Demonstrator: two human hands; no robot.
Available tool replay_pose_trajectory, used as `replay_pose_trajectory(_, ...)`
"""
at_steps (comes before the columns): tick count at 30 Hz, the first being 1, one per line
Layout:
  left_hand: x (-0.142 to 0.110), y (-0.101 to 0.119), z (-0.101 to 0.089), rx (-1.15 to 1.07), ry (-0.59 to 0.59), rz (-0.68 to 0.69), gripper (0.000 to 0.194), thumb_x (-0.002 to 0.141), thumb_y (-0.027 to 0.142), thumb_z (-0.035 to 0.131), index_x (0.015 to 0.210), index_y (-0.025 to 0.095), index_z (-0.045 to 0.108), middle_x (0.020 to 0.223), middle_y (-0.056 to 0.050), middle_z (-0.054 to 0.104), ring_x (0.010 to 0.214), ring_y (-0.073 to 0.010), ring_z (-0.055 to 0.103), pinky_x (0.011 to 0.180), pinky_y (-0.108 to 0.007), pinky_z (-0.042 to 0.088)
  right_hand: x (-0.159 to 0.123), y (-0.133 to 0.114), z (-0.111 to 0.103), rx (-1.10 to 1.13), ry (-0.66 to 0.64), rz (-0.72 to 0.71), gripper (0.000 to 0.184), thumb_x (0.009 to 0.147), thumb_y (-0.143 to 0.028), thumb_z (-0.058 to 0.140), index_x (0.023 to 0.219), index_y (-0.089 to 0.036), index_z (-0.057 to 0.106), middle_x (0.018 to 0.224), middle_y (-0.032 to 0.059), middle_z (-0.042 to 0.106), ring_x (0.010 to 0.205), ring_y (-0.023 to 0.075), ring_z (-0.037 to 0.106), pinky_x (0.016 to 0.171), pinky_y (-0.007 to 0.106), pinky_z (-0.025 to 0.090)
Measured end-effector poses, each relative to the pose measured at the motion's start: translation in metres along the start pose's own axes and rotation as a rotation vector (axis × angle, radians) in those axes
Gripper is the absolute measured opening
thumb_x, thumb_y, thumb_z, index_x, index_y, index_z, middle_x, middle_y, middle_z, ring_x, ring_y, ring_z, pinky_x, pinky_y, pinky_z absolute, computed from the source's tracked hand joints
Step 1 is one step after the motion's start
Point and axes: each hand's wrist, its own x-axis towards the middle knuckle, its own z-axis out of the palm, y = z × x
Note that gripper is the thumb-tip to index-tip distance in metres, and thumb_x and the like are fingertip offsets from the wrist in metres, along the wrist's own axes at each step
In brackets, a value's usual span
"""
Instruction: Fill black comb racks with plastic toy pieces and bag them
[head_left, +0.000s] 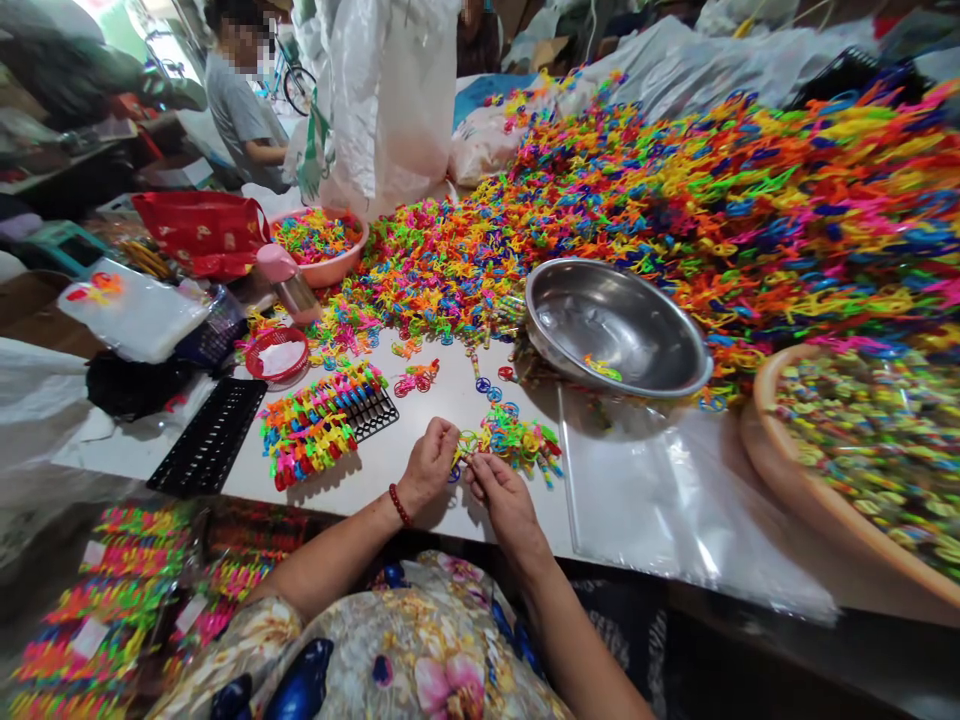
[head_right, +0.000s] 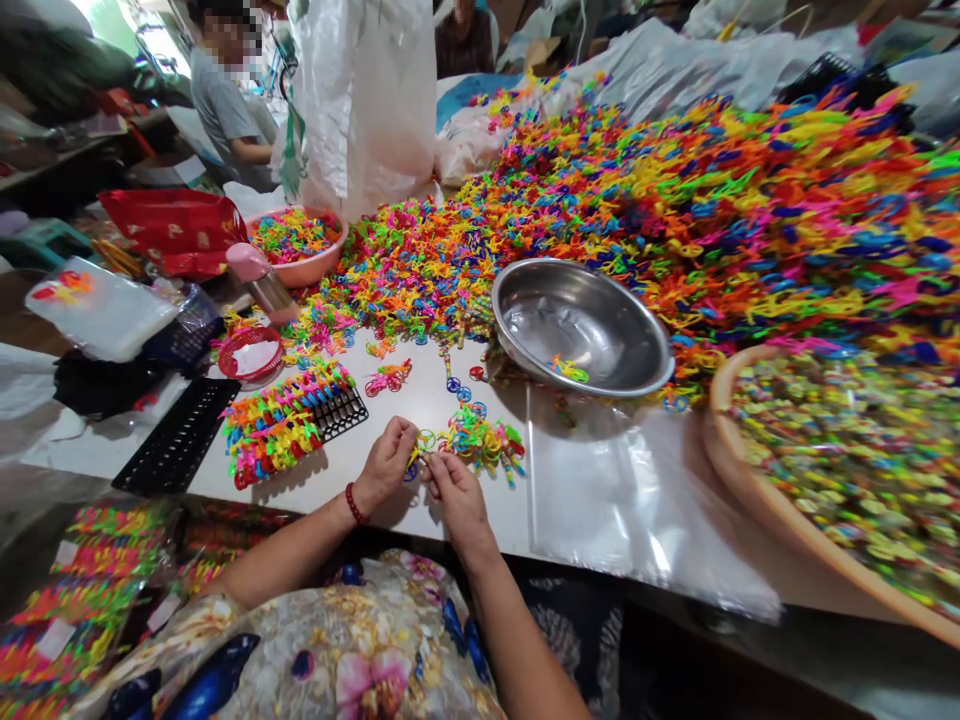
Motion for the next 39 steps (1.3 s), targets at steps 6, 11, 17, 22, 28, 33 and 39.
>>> replay_pose_trajectory(6,-0.004,0.000,-0.004,0.044,-0.006,0.004,0.027,0.096,0.045,0.042,0.084,0.022,0.049,0.064,0.005,0.048,0.059,-0.0128,0.044,0.060,-0.026,0.031,-0.001,0.001,0.002,-0.014,-0.039,0.015,0.043,0.076,-0.062,0.067,0.080,-0.020,0.059,0.061,-0.0037,0.050,0.044,0.0072,0.032,0.039,0.021,0.030)
replay_pose_trajectory(11,-0.002,0.005,-0.010,0.098,-0.019,-0.038,0.023,0.094,0.039,0.046,0.079,0.022,0.048,0.061,0.005,0.045,0.057,-0.0129,0.042,0.059,-0.026,0.029,-0.002,0.001,-0.002,-0.238,-0.024,-0.100,0.039,0.079,-0.058,0.066,0.086,-0.020,0.067,0.066,-0.0006,0.061,0.050,0.0111,0.047,0.047,0.024,0.042)
replay_pose_trajectory(17,-0.007,0.006,-0.018,0.137,0.012,-0.033,0.022,0.094,0.036,0.046,0.077,0.022,0.047,0.061,0.005,0.046,0.058,-0.0133,0.042,0.060,-0.026,0.028,-0.005,0.001,0.004,-0.464,-0.092,-0.326,0.024,0.087,-0.043,0.062,0.085,-0.021,0.072,0.076,0.0022,0.069,0.071,0.0178,0.063,0.067,0.029,0.051)
replay_pose_trajectory(22,-0.018,-0.003,-0.028,0.125,0.051,-0.060,0.021,0.094,0.038,0.047,0.082,0.021,0.050,0.062,0.005,0.047,0.057,-0.0129,0.043,0.059,-0.026,0.029,-0.008,0.008,0.011,-0.591,-0.209,-0.323,0.025,0.092,-0.040,0.054,0.092,-0.022,0.072,0.083,0.0028,0.073,0.075,0.0193,0.066,0.069,0.029,0.051)
replay_pose_trajectory(28,-0.033,-0.002,-0.043,-0.193,0.013,-0.239,0.040,0.092,0.052,0.050,0.117,0.021,0.053,0.078,0.001,0.056,0.071,-0.0138,0.052,0.068,-0.025,0.040,0.007,0.013,0.006,-0.863,-0.214,-0.547,0.023,0.092,-0.031,0.051,0.100,-0.023,0.071,0.093,0.0074,0.073,0.086,0.0236,0.064,0.081,0.037,0.049)
replay_pose_trajectory(33,-0.042,0.001,-0.053,-0.441,-0.068,-0.256,0.049,0.083,0.060,0.061,0.112,0.019,0.060,0.090,-0.003,0.061,0.079,-0.0145,0.056,0.075,-0.025,0.045,0.019,0.015,0.009,-1.042,-0.187,-0.689,0.021,0.091,-0.027,0.051,0.094,-0.024,0.072,0.087,0.0083,0.069,0.083,0.0246,0.059,0.084,0.041,0.047)
replay_pose_trajectory(39,-0.059,0.012,-0.074,-0.095,-0.005,-0.155,0.040,0.096,0.049,0.045,0.118,0.020,0.060,0.088,-0.006,0.065,0.079,-0.0180,0.060,0.076,-0.031,0.049,0.021,0.020,0.027,-0.917,-0.369,-0.553,0.025,0.095,-0.026,0.046,0.107,-0.024,0.068,0.095,0.0076,0.067,0.087,0.0211,0.063,0.078,0.033,0.051)
